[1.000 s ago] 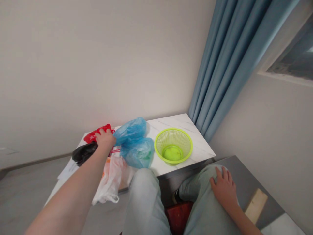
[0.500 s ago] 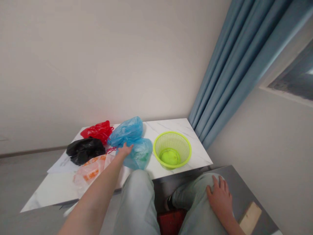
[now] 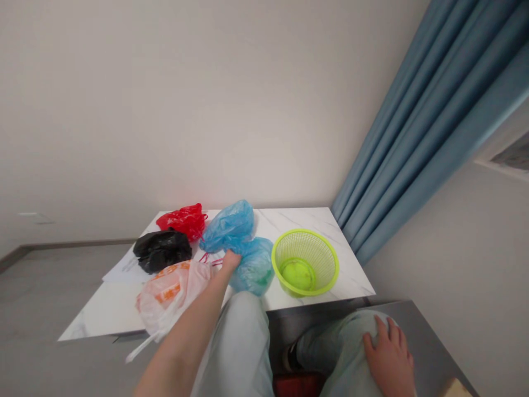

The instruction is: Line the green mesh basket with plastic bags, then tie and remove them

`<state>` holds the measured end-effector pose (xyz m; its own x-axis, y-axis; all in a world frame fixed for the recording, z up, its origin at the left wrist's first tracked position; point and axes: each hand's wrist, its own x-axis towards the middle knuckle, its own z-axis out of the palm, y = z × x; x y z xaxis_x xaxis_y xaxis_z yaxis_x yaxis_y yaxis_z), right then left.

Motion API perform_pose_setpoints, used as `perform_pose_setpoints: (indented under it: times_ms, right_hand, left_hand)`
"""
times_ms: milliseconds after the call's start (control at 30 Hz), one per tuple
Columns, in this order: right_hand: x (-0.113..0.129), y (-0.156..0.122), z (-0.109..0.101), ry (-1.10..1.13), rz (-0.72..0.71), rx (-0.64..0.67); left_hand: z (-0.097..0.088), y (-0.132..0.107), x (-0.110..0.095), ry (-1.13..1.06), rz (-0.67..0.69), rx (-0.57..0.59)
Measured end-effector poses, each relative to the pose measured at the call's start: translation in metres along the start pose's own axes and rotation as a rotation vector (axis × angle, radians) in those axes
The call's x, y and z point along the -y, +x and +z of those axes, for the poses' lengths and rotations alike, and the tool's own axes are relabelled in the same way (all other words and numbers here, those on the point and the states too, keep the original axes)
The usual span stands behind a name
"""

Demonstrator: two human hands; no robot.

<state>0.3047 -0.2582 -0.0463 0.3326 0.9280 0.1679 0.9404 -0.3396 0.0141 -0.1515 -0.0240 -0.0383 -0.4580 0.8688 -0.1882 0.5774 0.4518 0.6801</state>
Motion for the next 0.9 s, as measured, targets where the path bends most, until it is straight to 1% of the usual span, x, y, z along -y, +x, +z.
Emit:
perform_pose_setpoints:
  times_ms: [67, 133, 200, 267, 333, 400, 467, 533, 567, 633, 667, 733, 800, 833, 867, 900]
  right_hand:
    - [0.002, 0.000, -0.004, 0.004, 0.004, 0.007]
    - [0.005, 0.000, -0.007, 0.010, -0.001, 0.012]
    - [0.007, 0.000, -0.009, 0.013, -0.002, 0.013]
    - [0.006, -0.001, -0.008, 0.022, 0.002, 0.010]
    - [0.002, 0.000, -0.003, 0.052, 0.010, -0.001]
    - [-0.004, 0.002, 0.002, 0.129, 0.014, -0.020]
    - [-0.008, 0.005, 0.004, 0.288, 0.003, -0.040]
    - [-0.002, 0.008, -0.007, 0.537, -0.003, -0.038]
    - [0.006, 0.007, -0.018, 0.685, -0.015, -0.021]
    - [0.031, 0.002, -0.054, 1.001, -0.015, 0.076]
    - [0.047, -0.002, -0.077, 1.145, -0.079, 0.148]
    - [0.078, -0.013, -0.125, 1.344, -0.230, 0.250]
    - [0.103, -0.023, -0.168, 1.451, -0.349, 0.328]
    - [0.111, -0.027, -0.184, 1.468, -0.381, 0.350]
    - [0.117, -0.030, -0.196, 1.461, -0.388, 0.365]
    - [0.120, -0.032, -0.203, 1.436, -0.378, 0.369]
  left_hand:
    - [0.007, -0.009, -0.001, -0.039, -0.043, -0.020]
    - [0.009, -0.019, -0.003, -0.086, -0.059, -0.061]
    - [0.006, -0.033, -0.005, -0.126, -0.053, -0.103]
    - [-0.002, -0.051, -0.007, -0.177, -0.023, -0.158]
    - [-0.011, -0.073, -0.011, -0.256, 0.054, -0.231]
    - [-0.020, -0.101, -0.017, -0.327, 0.159, -0.301]
    - [-0.028, -0.131, -0.023, -0.345, 0.229, -0.362]
    - [-0.036, -0.162, -0.032, -0.371, 0.339, -0.388]
    - [-0.041, -0.177, -0.036, -0.377, 0.432, -0.387]
    - [-0.051, -0.204, -0.047, -0.369, 0.667, -0.362]
    - [-0.056, -0.216, -0.053, -0.366, 0.792, -0.343]
    - [-0.062, -0.238, -0.064, -0.354, 1.011, -0.288]
    - [-0.063, -0.258, -0.070, -0.314, 1.164, -0.199]
    - [-0.061, -0.268, -0.071, -0.287, 1.214, -0.145]
    - [-0.057, -0.279, -0.069, -0.262, 1.251, -0.092]
    - [-0.052, -0.289, -0.066, -0.243, 1.277, -0.046]
